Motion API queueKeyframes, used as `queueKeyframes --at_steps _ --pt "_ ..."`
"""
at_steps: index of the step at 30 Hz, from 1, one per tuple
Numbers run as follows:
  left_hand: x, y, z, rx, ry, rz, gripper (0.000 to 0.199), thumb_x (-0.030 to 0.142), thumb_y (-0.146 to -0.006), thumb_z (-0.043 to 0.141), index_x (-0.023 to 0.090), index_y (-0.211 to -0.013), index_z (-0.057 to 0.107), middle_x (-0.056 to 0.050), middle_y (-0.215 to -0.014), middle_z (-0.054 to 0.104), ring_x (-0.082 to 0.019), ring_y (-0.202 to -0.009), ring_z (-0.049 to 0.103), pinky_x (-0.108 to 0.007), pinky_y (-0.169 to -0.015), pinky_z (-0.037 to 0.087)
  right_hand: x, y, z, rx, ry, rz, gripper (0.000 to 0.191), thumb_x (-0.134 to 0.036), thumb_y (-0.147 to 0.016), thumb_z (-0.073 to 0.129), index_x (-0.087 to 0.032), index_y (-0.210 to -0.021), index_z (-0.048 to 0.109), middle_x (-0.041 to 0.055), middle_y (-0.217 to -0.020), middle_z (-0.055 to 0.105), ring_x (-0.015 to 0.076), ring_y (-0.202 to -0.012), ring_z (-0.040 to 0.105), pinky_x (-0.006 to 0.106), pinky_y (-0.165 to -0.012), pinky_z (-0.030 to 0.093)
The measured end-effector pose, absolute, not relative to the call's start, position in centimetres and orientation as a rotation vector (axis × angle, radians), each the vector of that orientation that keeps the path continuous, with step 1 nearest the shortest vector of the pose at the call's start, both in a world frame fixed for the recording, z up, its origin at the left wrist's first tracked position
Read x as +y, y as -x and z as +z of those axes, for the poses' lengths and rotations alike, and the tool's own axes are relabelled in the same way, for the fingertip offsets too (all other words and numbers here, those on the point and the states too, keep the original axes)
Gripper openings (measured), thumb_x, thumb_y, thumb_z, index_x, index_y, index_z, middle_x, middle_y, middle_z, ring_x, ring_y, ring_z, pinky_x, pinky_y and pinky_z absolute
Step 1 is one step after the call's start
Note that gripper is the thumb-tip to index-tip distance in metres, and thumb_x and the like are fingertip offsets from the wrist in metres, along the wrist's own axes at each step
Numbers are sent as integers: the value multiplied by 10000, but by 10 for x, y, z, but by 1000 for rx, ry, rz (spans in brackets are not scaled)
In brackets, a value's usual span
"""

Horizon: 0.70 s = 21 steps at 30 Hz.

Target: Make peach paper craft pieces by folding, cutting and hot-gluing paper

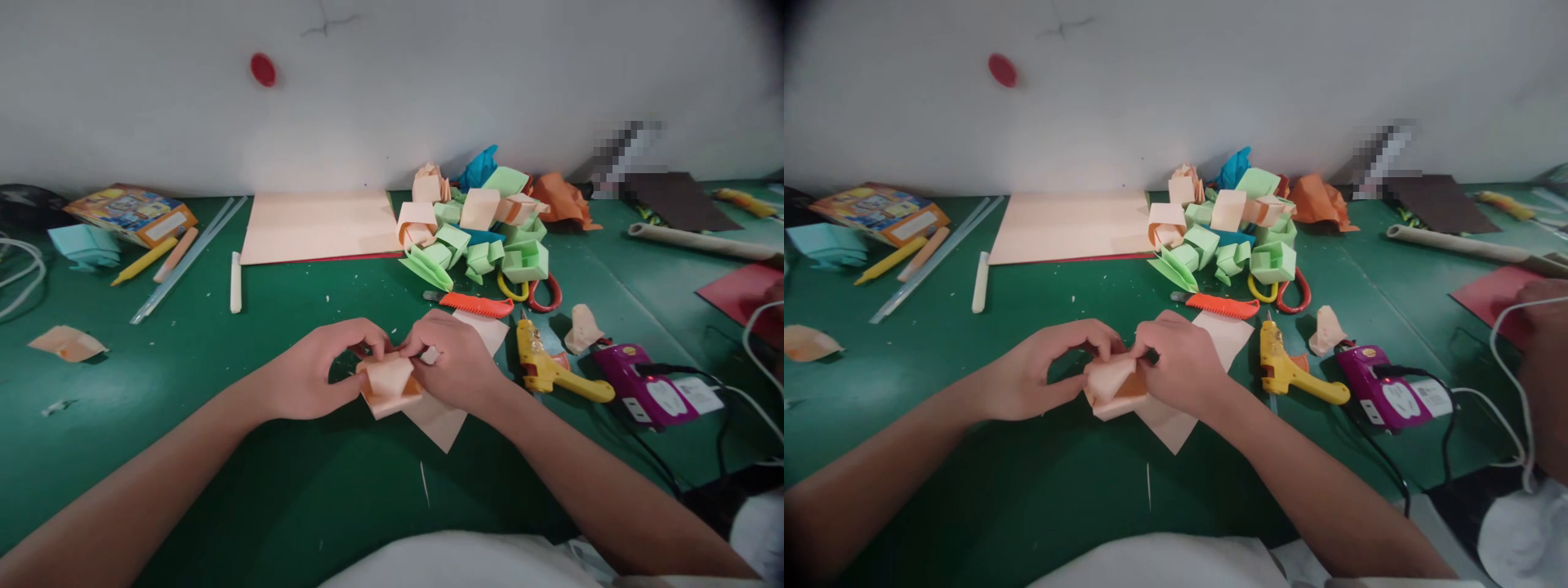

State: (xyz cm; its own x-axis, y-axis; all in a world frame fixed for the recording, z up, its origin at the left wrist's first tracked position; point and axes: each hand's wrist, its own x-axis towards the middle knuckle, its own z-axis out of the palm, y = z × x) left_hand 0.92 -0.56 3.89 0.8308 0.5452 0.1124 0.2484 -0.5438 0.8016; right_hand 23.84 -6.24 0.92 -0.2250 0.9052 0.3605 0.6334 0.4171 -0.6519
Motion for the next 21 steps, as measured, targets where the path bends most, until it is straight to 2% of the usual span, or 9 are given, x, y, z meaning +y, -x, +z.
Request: queueKeyframes --at_steps 3,6,8,10,13,15,19,21 --pt "-6 -9 40 555 -2144 433 155 185 -873 588 199 -1025 613 -68 -1111 682 -181 -965 653 -287 -846 524 -61 -241 5 -1954 1242 434 202 -25 -713 596 -226 -709 612 7 -731 729 187 -783 631 261 -621 425" --pt "-6 -9 41 554 -2032 419 166 319 -965 538 191 -996 638 -91 -1150 681 -210 -1032 650 -314 -892 521 -61 -242 3 -1956 1191 404 223 -8 -706 562 -228 -696 594 3 -721 719 184 -765 625 269 -628 434" --pt "-8 -11 41 685 -1953 384 250 424 -989 528 203 -996 646 -76 -1136 692 -215 -1030 658 -312 -869 526 -60 -241 2 -1960 1178 406 220 -12 -723 554 -227 -690 583 6 -726 715 185 -766 622 277 -642 442" --pt "-13 -17 42 865 -1929 315 274 474 -951 592 229 -1062 643 -45 -1112 706 -208 -994 671 -298 -811 530 -60 -239 3 -1958 1208 417 216 -17 -743 554 -226 -699 582 7 -738 717 187 -771 621 285 -657 447" --pt "-20 -26 44 1040 -1949 204 303 443 -891 645 251 -1125 637 -15 -1079 722 -199 -932 679 -286 -740 518 -61 -240 7 -1970 1291 447 219 -12 -753 551 -225 -733 598 5 -772 728 192 -801 626 299 -691 457" --pt "-24 -32 45 1119 -1986 160 252 397 -875 631 248 -1075 658 -5 -1028 730 -189 -867 672 -280 -689 490 -61 -242 13 -2002 1340 506 232 -18 -760 558 -228 -810 643 4 -841 743 197 -841 629 311 -724 470" --pt "-29 -39 49 1241 -2077 133 180 324 -853 599 249 -992 686 13 -929 735 -171 -771 641 -272 -618 416 -63 -249 25 -2074 1370 739 396 -29 -777 570 -247 -1082 695 2 -1072 758 210 -995 630 324 -792 498" --pt "-30 -41 49 1282 -2106 137 143 323 -852 588 249 -921 689 23 -871 732 -165 -739 629 -270 -600 391 -63 -250 29 -2089 1396 803 356 -79 -814 609 -234 -1122 696 16 -1119 755 223 -1033 630 337 -812 503"
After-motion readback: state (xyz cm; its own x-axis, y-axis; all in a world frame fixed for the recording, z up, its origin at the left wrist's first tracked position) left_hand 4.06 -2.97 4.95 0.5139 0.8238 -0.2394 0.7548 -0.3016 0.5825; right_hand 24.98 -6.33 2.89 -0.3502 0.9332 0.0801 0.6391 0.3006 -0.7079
